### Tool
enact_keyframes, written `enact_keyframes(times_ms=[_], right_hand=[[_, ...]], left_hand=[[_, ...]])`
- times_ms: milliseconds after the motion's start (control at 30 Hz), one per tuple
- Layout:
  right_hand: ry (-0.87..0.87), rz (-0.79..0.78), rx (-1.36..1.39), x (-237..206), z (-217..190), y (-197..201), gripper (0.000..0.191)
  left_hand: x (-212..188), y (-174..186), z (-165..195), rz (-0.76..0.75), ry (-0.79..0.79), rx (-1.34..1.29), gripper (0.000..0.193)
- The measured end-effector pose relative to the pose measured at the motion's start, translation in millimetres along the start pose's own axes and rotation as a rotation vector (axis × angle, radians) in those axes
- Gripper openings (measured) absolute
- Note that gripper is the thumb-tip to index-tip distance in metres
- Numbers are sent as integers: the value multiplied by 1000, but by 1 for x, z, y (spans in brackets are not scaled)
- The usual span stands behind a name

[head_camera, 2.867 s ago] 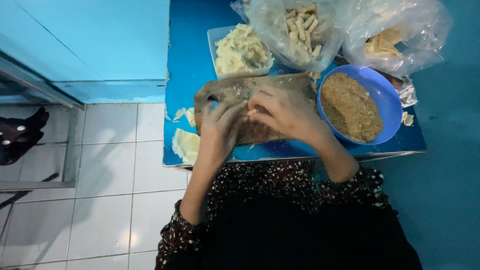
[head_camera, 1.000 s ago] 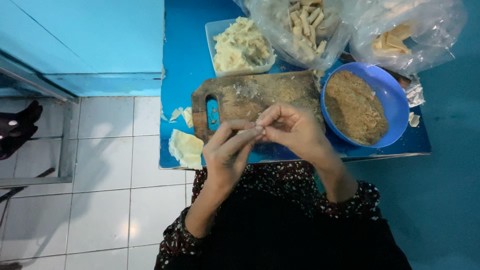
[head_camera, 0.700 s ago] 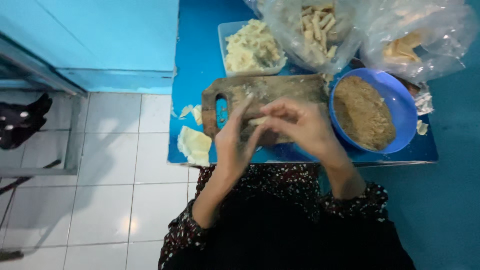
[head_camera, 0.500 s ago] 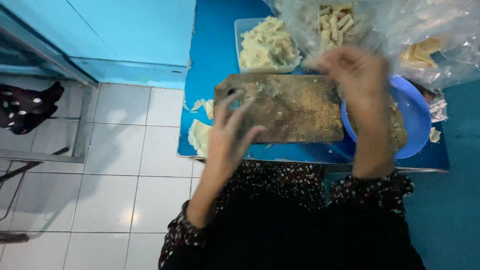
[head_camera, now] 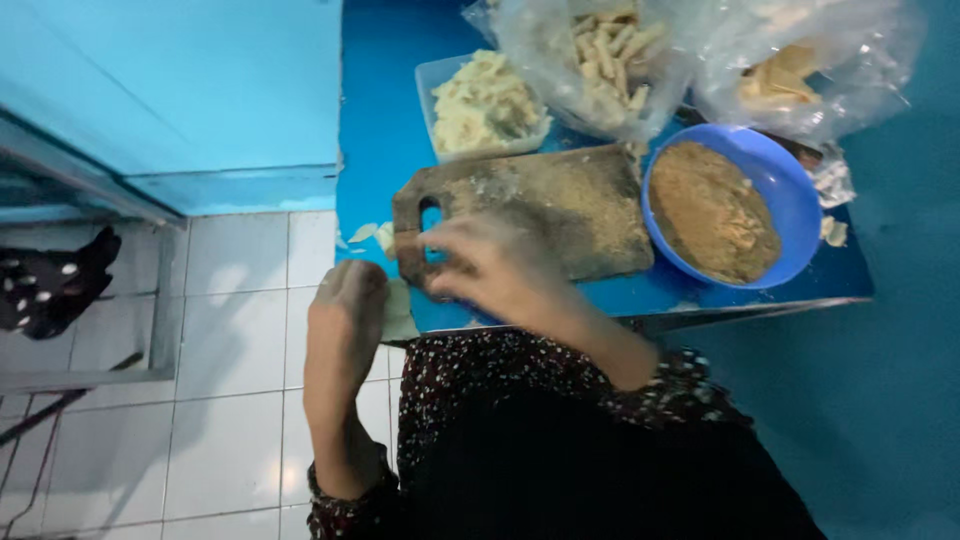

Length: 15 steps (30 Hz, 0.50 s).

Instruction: The person folds thin square dough wrappers on a wooden cutting board, pressing and shaping them by hand, and repeatedly reaches into a blue bowl of brown mixture to add filling before folding the wrappers closed. Folded pieces are set aside on the board and table while more wrappers are taken from a stack.

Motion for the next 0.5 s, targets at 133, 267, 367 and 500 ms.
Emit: enact_keyframes(times_ms=[133, 267, 367, 500], right_hand=[[169, 75, -53, 5, -30, -28, 73], [-263, -173, 498, 1, -1, -63, 53], [-236, -53, 297, -3, 19, -49, 44], [-225, 97, -283, -31, 55, 18, 38]], left_hand=[[-8, 9, -9, 48, 100, -403, 15], [-5, 12, -3, 75, 76, -829, 23], [3, 8, 5, 72, 55, -754, 28], [2, 12, 2, 135, 69, -703, 26]])
Point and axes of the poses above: each hand's wrist, its own x-axis towards the middle knuckle, its own y-axis out of the back of the hand, z = x × y, the point moved 7 cm from there along x, towards the middle knuckle, and after that the axes turned 8 degrees about -x, right-handed, at the moved point
